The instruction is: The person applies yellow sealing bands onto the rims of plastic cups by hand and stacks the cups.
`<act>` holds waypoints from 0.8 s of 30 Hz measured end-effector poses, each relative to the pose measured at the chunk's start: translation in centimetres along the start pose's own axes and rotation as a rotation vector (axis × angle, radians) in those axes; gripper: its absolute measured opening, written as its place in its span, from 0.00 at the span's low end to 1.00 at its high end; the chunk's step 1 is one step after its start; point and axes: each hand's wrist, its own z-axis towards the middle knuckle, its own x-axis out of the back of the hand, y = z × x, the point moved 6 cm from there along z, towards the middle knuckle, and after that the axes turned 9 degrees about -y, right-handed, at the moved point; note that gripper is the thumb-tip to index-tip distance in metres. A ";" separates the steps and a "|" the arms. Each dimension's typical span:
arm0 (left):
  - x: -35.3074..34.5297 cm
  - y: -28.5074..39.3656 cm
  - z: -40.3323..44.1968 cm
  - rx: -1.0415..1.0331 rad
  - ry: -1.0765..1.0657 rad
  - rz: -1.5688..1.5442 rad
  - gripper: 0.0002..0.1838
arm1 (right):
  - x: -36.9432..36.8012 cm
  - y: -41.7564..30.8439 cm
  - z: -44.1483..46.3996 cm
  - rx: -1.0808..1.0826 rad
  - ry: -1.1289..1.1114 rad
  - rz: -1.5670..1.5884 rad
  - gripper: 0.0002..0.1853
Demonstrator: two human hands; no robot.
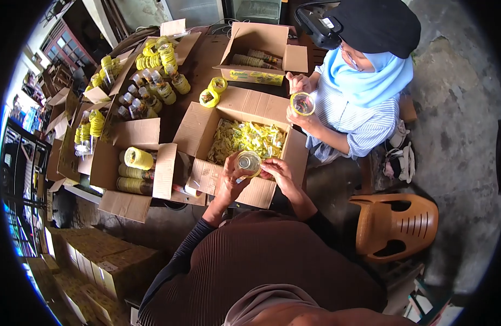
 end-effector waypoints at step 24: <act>0.7 0.8 -2.8 0.249 0.149 0.004 0.44 | -2.3 -0.4 -0.7 -0.117 -0.215 -0.050 0.07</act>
